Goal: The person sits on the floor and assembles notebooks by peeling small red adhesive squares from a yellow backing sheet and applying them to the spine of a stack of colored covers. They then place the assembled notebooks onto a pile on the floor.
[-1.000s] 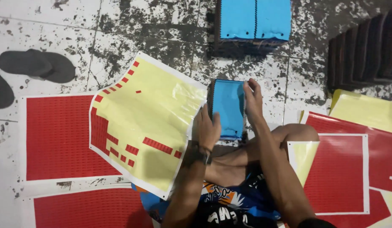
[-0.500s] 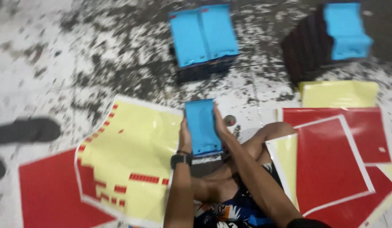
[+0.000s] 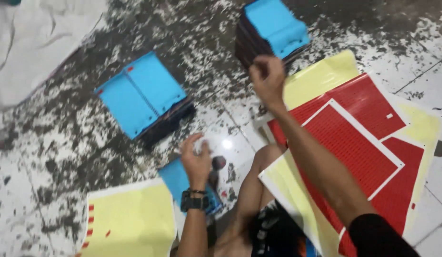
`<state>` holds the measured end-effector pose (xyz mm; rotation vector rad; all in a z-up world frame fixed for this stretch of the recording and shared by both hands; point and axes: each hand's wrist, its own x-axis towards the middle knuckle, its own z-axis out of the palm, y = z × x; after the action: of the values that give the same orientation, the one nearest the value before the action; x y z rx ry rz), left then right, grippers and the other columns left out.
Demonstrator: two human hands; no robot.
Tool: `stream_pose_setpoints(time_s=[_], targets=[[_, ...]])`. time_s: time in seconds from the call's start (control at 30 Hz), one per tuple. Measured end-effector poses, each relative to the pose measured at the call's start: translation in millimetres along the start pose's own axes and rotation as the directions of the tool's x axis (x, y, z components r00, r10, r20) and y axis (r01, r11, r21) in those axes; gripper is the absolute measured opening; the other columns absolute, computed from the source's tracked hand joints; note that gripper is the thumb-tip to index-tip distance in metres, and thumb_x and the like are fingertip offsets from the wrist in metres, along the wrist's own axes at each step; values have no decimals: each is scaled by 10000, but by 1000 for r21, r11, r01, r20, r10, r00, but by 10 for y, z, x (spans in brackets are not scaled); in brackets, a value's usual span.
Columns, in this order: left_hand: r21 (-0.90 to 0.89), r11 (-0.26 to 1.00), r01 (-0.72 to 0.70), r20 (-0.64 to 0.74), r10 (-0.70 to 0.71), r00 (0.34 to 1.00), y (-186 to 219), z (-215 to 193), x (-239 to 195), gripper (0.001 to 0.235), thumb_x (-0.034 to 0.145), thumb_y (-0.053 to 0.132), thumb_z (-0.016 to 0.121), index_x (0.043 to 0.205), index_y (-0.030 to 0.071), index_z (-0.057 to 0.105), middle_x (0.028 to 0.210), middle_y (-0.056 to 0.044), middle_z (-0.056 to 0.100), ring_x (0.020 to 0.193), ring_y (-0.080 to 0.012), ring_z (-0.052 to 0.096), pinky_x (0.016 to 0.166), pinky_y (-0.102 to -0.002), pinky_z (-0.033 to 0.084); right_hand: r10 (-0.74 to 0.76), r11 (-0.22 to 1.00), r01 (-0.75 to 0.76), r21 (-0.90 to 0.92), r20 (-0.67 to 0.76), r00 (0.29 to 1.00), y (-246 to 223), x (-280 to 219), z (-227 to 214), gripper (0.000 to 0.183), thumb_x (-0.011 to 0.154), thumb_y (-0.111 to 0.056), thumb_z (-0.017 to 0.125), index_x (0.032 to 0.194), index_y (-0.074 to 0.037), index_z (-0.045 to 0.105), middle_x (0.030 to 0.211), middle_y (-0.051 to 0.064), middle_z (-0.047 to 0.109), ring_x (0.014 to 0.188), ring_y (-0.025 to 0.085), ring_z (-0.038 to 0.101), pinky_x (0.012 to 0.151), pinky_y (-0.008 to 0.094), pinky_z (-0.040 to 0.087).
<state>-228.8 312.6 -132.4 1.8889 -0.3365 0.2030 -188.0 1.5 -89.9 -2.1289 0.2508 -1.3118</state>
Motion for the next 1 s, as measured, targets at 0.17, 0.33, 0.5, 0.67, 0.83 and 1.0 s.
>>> stream_pose_setpoints(time_s=[0.17, 0.33, 0.5, 0.67, 0.83, 1.0], targets=[[-226, 957, 183, 344, -97, 934, 654, 1317, 569, 285, 959, 219, 637, 1198, 84, 715, 1154, -84, 733, 1031, -187, 683, 896, -311, 578, -49, 976, 52, -212, 18, 999, 941, 1140, -335, 199, 904, -114, 698, 1093, -59, 673, 1011, 129, 605, 897, 293, 592, 788, 413, 463], [-148, 891, 429, 353, -358, 864, 1283, 2183, 1085, 527, 839, 410, 707, 1271, 133, 588, 1086, -57, 698, 866, -181, 684, 782, -324, 555, 271, 959, -188, -214, 493, 826, 1355, 1713, -284, 435, 1034, -342, 678, 1299, 2, 670, 1269, 239, 666, 1051, 379, 672, 865, 515, 533], [-91, 779, 620, 298, -573, 763, 1651, 2345, 1240, 524, 869, 395, 679, 1286, 107, 543, 1197, -108, 646, 951, -223, 689, 789, -366, 600, 361, 932, -239, -273, 760, 541, 1497, 1729, -115, 527, 1134, -449, 534, 735, -171, 330, 672, 12, 275, 604, 155, 244, 592, 389, 209], [-186, 840, 510, 153, -488, 859, 1661, 2432, 1178, 320, 866, 257, 735, 1104, 78, 617, 1026, -85, 675, 829, -161, 643, 705, -286, 612, 384, 923, -257, -286, 721, 576, 1415, 1729, -172, 519, 1136, -441, 610, 738, -174, 413, 661, 8, 351, 602, 143, 288, 586, 376, 237], [-244, 763, 598, 136, -584, 801, 1910, 2414, 1278, 159, 896, 137, 726, 1033, 93, 658, 1009, -79, 711, 894, -181, 668, 785, -302, 608, 441, 897, -326, -299, 654, 615, 1322, 1791, -183, 412, 1087, -433, 723, 825, -117, 678, 647, 52, 500, 577, 145, 328, 531, 398, 263], [-408, 422, 810, 289, -782, 553, 2020, 2325, 1366, 533, 837, 148, 740, 1295, 97, 473, 1357, -141, 562, 1199, -261, 598, 1034, -357, 543, 562, 826, -386, -411, 536, 630, 1489, 1797, -23, 615, 982, -502, 859, 594, -167, 518, 545, -13, 448, 502, 107, 334, 476, 339, 287]])
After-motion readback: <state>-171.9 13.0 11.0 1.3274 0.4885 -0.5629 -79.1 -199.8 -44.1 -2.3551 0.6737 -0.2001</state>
